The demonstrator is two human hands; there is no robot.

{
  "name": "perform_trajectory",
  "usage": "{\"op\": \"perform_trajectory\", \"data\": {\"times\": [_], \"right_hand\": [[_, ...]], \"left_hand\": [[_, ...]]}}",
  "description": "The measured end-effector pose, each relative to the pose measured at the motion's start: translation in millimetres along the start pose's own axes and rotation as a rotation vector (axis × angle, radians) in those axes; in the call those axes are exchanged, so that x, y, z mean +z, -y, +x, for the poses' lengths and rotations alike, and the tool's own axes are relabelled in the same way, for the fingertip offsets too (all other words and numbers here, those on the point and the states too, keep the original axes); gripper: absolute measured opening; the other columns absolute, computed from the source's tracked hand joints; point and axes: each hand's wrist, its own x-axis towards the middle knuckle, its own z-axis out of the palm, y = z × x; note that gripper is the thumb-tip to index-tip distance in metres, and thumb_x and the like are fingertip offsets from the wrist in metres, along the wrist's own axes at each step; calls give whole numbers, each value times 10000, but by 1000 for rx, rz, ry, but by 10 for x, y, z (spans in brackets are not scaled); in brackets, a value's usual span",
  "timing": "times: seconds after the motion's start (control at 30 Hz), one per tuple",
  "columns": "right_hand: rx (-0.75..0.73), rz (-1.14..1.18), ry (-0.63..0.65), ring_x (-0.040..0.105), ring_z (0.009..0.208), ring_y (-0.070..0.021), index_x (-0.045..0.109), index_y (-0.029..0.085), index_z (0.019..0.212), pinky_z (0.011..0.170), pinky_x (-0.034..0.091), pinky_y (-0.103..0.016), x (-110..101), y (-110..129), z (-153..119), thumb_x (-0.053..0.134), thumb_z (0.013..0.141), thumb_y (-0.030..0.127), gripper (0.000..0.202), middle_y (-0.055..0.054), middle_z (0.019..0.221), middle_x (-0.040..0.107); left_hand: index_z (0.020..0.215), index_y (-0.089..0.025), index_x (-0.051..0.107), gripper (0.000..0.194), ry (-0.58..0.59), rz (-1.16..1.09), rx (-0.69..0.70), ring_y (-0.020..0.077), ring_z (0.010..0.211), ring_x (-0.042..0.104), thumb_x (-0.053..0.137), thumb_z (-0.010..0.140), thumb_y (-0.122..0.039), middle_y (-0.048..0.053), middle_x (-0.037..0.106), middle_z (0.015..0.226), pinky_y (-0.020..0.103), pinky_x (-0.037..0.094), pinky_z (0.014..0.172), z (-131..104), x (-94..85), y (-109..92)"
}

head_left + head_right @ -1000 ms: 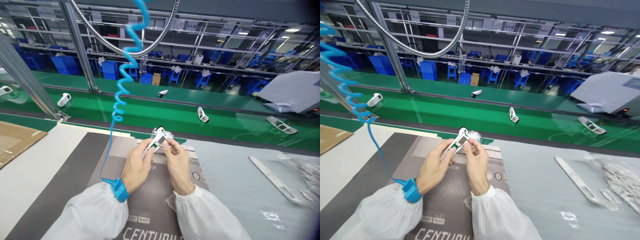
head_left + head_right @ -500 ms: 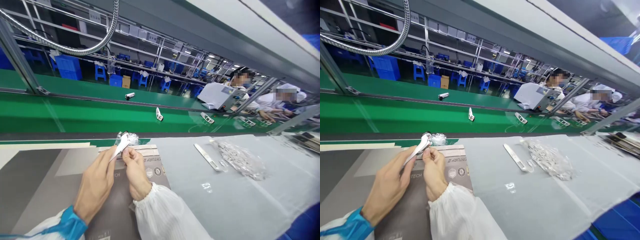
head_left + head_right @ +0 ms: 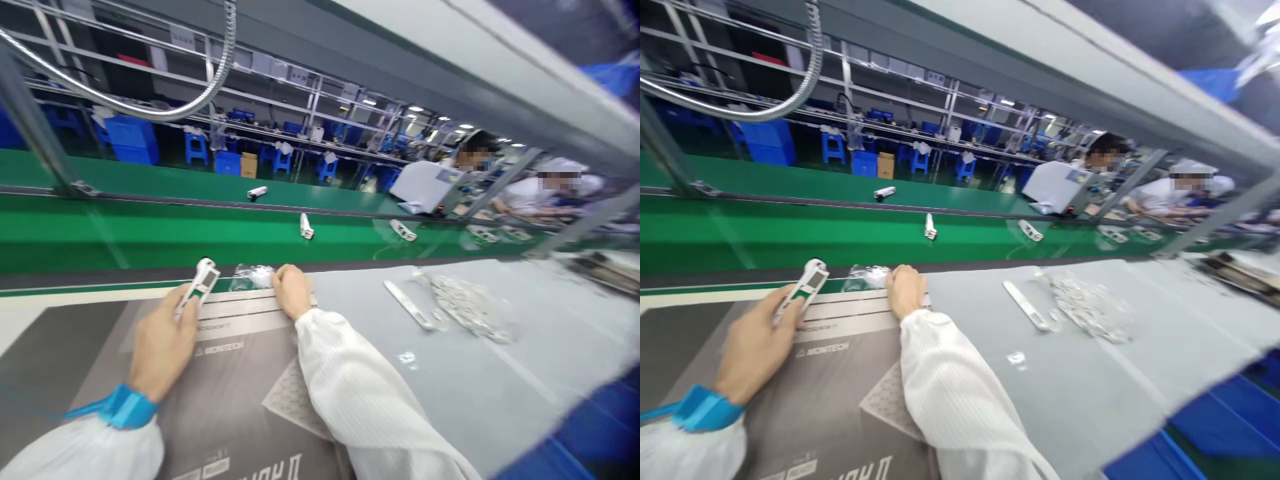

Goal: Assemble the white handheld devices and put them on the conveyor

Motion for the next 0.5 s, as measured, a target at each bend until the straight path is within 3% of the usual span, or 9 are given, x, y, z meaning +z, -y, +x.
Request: {"op": "perform_trajectory", "data": {"times": [0.1, 0.17, 0.27, 0.37, 0.5], "right_hand": [[13, -96, -15, 613, 885, -194, 598, 210, 956, 841, 391, -309, -181, -267, 110, 619, 854, 346, 172, -19, 829, 672], [60, -168, -48, 628, 937, -168, 598, 223, 1036, 859, 408, -280, -476, -534, 134, 546, 909, 373, 203, -21, 918, 697], [228, -310, -96, 636, 997, -195, 633, 196, 983, 876, 425, -309, -1116, -1040, 108, 479, 928, 278, 183, -92, 1044, 698], [424, -443, -90, 652, 935, -282, 652, 163, 771, 815, 456, -381, -1698, -1529, 16, 597, 820, 235, 103, -147, 882, 700], [457, -471, -44, 653, 707, -244, 619, 188, 575, 666, 487, -330, -2039, -1855, -144, 706, 717, 294, 198, -79, 632, 656]], "left_hand": [[1215, -280, 589, 416, 0, -24, -21, 302, 803, 677, 406, 901, -485, 11, 719, 742, 360, 462, 725, 16, -42, 22], [1179, -306, 587, 393, 1, -89, -17, 291, 776, 675, 400, 902, -514, -16, 704, 722, 367, 464, 739, 6, -63, 10], [1132, -336, 595, 338, 40, -179, -78, 252, 726, 678, 448, 883, -510, -53, 689, 730, 358, 472, 749, -22, -92, -40], [1147, -324, 605, 376, 81, -284, -148, 244, 717, 678, 486, 860, -536, -47, 688, 732, 359, 488, 731, -37, -85, -74], [1212, -286, 608, 497, 103, -456, -157, 233, 706, 663, 548, 817, -582, -14, 690, 734, 351, 512, 687, -31, -21, -56]]}}
